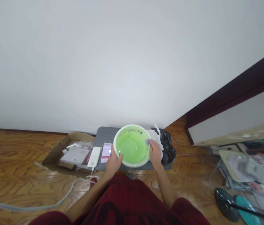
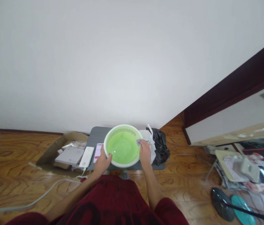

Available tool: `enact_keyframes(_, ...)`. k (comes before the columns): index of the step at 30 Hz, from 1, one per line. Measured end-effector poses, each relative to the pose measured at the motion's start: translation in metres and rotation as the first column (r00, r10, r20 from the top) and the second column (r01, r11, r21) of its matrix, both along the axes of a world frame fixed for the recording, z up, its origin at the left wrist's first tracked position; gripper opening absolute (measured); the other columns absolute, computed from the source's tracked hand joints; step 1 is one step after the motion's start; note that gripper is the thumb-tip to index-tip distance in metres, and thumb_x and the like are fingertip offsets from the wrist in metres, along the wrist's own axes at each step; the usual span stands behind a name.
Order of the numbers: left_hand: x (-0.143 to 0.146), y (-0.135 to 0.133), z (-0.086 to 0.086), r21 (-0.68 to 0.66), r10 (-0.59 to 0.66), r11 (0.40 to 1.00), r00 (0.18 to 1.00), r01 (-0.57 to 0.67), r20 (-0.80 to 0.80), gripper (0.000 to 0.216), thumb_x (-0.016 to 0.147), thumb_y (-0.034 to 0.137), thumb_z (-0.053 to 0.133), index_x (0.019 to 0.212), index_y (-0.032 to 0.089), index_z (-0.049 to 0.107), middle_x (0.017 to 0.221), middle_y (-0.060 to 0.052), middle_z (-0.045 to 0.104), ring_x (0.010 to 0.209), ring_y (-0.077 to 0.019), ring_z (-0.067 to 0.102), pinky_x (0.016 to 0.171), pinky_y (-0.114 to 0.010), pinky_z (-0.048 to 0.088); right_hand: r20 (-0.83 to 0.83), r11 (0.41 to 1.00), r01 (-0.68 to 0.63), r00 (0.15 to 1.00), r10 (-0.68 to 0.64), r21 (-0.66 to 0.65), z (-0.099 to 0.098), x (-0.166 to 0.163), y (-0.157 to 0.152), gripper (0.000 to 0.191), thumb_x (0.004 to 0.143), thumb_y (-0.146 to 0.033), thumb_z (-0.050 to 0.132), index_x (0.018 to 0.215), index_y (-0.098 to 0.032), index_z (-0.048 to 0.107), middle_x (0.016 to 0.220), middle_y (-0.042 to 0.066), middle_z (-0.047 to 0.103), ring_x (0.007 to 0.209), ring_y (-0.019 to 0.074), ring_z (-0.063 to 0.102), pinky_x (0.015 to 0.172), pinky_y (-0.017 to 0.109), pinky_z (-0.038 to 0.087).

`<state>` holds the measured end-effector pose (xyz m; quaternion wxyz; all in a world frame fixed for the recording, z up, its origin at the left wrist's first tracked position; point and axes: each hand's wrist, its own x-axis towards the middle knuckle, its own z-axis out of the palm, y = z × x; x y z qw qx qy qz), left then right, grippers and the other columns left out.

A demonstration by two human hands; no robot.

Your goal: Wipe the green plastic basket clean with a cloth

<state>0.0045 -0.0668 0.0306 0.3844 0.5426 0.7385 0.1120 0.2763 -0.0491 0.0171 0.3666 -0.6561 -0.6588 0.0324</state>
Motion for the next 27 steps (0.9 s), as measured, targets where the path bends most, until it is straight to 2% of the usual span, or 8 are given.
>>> enact_keyframes(6,-0.004,0.005,-0.002,0.018,-0.023,1.000,0.999,0.023,0.036,0.080,0.094,0.042,0.047,0.160,0.018,0.007,0.123,-0.017,0.069,0.108,-0.0302,0.069,0.089,-0.038,0.049,-0.089,0.983,0.171,0.982,-0.165,0.060,-0.010,-0.036,-0.079,0.033,0.099,-0.019,0.041,0.111,-0.015,0.072,0.118,0.011,0.070,0.115,0.0197,0.062,0.105,0.042,0.048)
enact_keyframes(9,-0.005,0.006,-0.007,0.040,-0.028,0.999,0.998,0.026,0.056,0.081,0.094,0.040,0.048,0.160,0.018,0.007,0.126,-0.017,0.068,0.113,-0.0286,0.067,0.092,-0.035,0.048,-0.119,0.981,0.189,0.976,-0.181,0.053,-0.013,-0.050,-0.097,0.033,0.100,-0.019,0.042,0.111,-0.015,0.072,0.118,0.011,0.070,0.115,0.0193,0.062,0.104,0.041,0.049)
enact_keyframes(12,-0.006,0.006,-0.008,0.035,-0.037,0.999,0.998,0.035,0.055,0.083,0.094,0.040,0.047,0.160,0.017,0.003,0.127,-0.018,0.067,0.116,-0.0282,0.066,0.093,-0.035,0.048,-0.126,0.976,0.206,0.972,-0.197,0.064,-0.014,-0.054,-0.099,0.032,0.100,-0.021,0.043,0.111,-0.015,0.072,0.117,0.011,0.070,0.114,0.0194,0.061,0.103,0.041,0.049)
enact_keyframes(16,-0.005,0.006,-0.005,0.010,-0.037,0.999,0.998,0.036,0.059,0.088,0.094,0.041,0.047,0.161,0.016,-0.004,0.129,-0.020,0.066,0.113,-0.0305,0.068,0.092,-0.038,0.048,-0.127,0.976,0.206,0.972,-0.197,0.068,-0.011,-0.038,-0.083,0.033,0.099,-0.025,0.044,0.111,-0.015,0.073,0.114,0.012,0.071,0.111,0.0206,0.063,0.101,0.041,0.050)
enact_keyframes(21,-0.005,0.009,-0.005,-0.012,-0.037,0.999,0.994,0.038,0.106,0.091,0.091,0.037,0.052,0.161,0.014,-0.001,0.129,-0.019,0.067,0.111,-0.0290,0.068,0.093,-0.036,0.048,-0.092,0.989,0.146,0.986,-0.142,0.039,-0.007,-0.006,-0.041,0.035,0.097,-0.027,0.043,0.109,-0.015,0.074,0.114,0.012,0.071,0.109,0.0227,0.063,0.100,0.042,0.049)
enact_keyframes(27,-0.001,0.009,-0.006,0.028,0.044,0.998,0.972,-0.052,0.230,0.092,0.086,0.030,0.056,0.160,0.010,0.003,0.133,-0.020,0.064,0.118,-0.0286,0.065,0.099,-0.036,0.047,-0.062,0.998,-0.053,0.997,0.052,-0.026,0.003,0.012,0.025,0.036,0.093,-0.024,0.042,0.107,-0.015,0.074,0.111,0.012,0.071,0.107,0.0240,0.061,0.101,0.042,0.046)
